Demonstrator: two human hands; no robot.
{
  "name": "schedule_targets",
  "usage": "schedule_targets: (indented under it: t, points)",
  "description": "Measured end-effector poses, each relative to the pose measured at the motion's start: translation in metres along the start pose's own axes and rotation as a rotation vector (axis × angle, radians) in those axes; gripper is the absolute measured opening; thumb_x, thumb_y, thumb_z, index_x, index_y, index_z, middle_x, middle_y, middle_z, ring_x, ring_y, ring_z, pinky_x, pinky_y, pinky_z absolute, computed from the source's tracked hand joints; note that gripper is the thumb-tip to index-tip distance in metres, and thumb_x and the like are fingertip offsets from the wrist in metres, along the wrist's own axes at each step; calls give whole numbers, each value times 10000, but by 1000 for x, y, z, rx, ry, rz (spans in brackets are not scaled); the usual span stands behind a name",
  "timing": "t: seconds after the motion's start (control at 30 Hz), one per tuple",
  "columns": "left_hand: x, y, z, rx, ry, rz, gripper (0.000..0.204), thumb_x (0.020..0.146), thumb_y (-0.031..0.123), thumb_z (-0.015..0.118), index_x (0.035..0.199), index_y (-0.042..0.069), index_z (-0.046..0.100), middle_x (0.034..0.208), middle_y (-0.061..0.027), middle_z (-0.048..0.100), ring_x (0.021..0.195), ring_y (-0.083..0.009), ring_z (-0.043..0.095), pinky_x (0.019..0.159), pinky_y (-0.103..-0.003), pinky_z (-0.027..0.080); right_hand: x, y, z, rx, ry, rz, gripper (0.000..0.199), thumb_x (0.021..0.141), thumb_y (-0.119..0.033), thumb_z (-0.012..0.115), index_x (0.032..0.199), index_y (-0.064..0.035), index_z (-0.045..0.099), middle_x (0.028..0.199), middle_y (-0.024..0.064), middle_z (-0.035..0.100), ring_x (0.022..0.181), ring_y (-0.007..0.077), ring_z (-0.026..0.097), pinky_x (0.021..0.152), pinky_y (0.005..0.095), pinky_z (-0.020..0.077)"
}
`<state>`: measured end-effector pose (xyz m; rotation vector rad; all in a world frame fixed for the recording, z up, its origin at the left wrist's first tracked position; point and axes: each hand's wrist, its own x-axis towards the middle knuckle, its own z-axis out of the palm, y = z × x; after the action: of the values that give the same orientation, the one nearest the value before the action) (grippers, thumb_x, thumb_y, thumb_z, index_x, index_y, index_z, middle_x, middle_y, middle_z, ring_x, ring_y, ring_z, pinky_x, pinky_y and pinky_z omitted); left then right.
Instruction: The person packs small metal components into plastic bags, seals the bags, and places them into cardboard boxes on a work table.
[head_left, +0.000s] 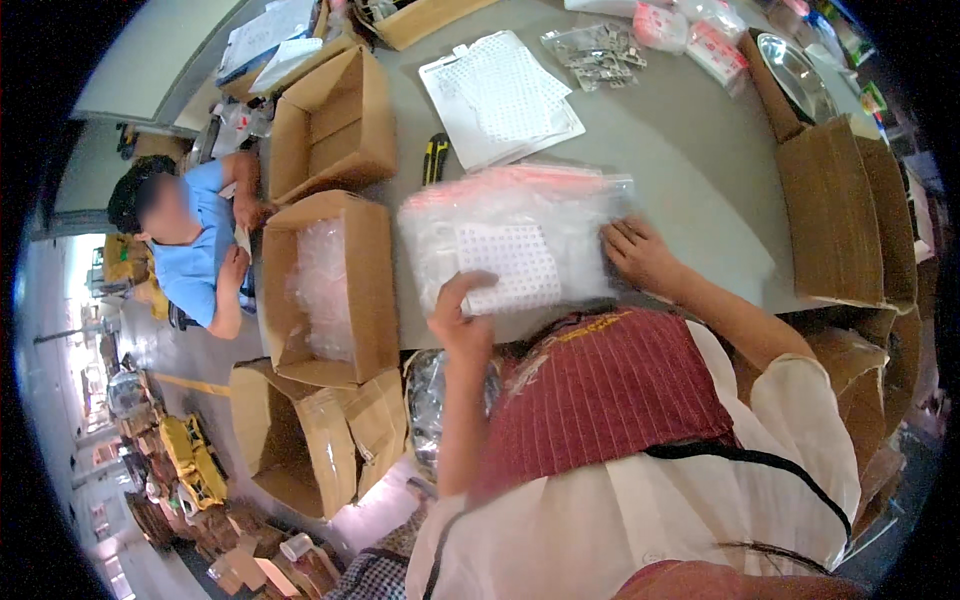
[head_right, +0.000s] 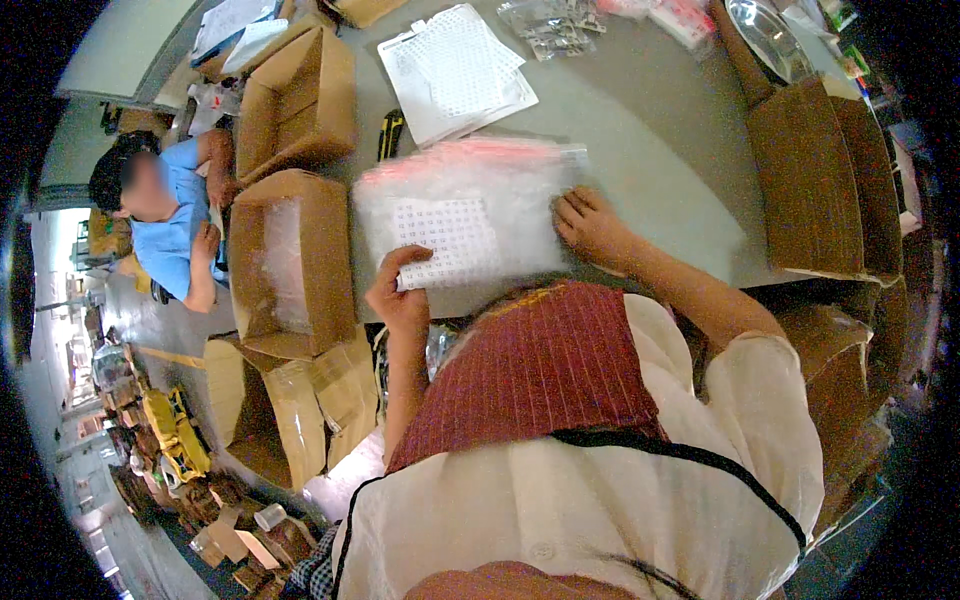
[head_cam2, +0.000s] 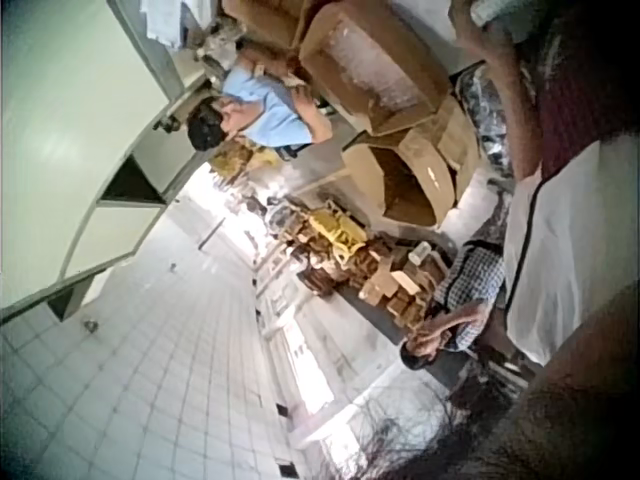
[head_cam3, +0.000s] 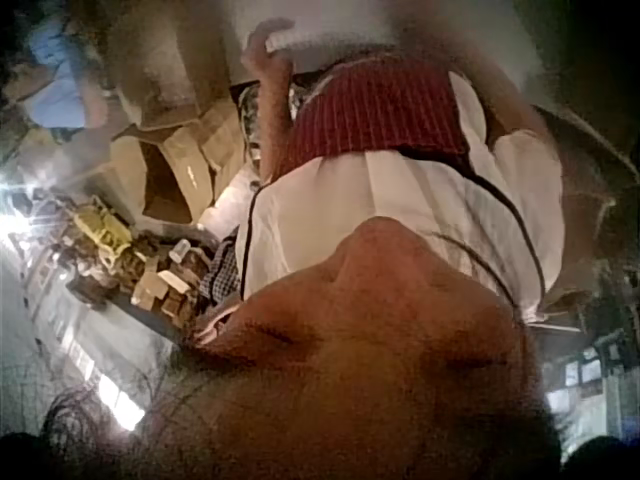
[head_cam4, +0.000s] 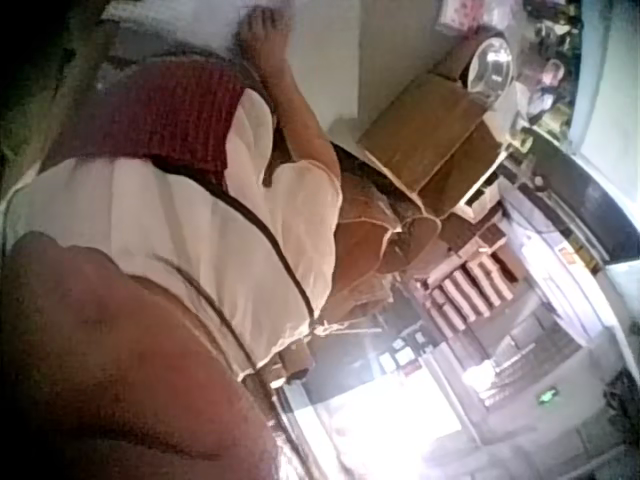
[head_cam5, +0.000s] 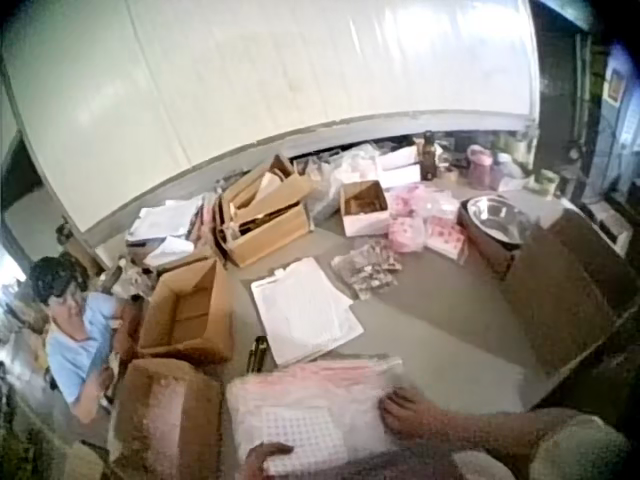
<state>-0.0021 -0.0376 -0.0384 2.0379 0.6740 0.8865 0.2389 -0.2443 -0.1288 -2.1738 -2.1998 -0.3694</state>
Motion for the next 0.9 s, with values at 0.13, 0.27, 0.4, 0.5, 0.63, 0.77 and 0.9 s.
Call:
schedule_targets:
  t: [0.13, 0.27, 0.4, 0.5, 0.63, 0.77, 0.9]
  points:
    - [-8, -4, 0, -63, -40, -142, 460, 607, -141, 409, 953, -14, 684, 916, -103, 699, 926, -177, 652, 819, -270, 493, -37, 23, -23, 128, -68, 73, 451, 786, -124, 581, 1211, 26, 589, 1367, 162, 528, 1244, 311, 530, 1127, 460, 325]
    - [-6, 1, 8, -137, -105, -215, 466, 610, -143, 387, 956, -16, 672, 907, -90, 699, 900, -168, 653, 799, -268, 500, -72, 86, -10, 151, 1, 253, 437, 763, -57, 619, 1199, -21, 615, 1348, 110, 559, 1257, 289, 524, 1137, 479, 320]
    - [-2, 0, 16, -112, -141, -137, 478, 612, -141, 380, 976, -17, 665, 906, -96, 698, 888, -177, 660, 821, -269, 498, -88, 125, -9, 257, -41, 451, 396, 789, -75, 613, 1185, -81, 628, 1244, 82, 619, 1221, 273, 534, 1133, 486, 310]
    - [1, 4, 26, -132, -140, -97, 467, 619, -138, 386, 975, -18, 664, 901, -106, 695, 899, -178, 660, 840, -273, 495, -93, 136, 4, 395, -43, 793, 425, 815, -181, 640, 1225, -79, 593, 1275, 92, 588, 1222, 290, 515, 1122, 494, 296]
    - [2, 16, 25, -115, -121, -123, 467, 613, -153, 408, 995, -25, 645, 924, -100, 690, 923, -179, 646, 873, -282, 481, -77, 125, 19, 194, 87, 1284, 617, 806, -360, 703, 1306, -56, 507, 1345, 151, 498, 1252, 374, 453, 1076, 527, 314]
    - [-2, 13, 24, -138, -52, -130, 440, 625, -142, 420, 991, -29, 635, 938, -88, 673, 929, -194, 624, 888, -295, 470, -84, 109, 41, 185, 312, 1284, 743, 775, -429, 734, 1343, -36, 458, 1420, 180, 412, 1312, 417, 356, 1093, 534, 287]
    - [-4, 13, 22, -131, 11, -230, 458, 600, -121, 378, 979, -53, 625, 949, -115, 650, 950, -216, 608, 913, -311, 457, -89, 110, 32, 156, 314, 1445, 656, 755, -412, 756, 1256, -49, 535, 1443, 164, 390, 1307, 421, 347, 1084, 528, 290]
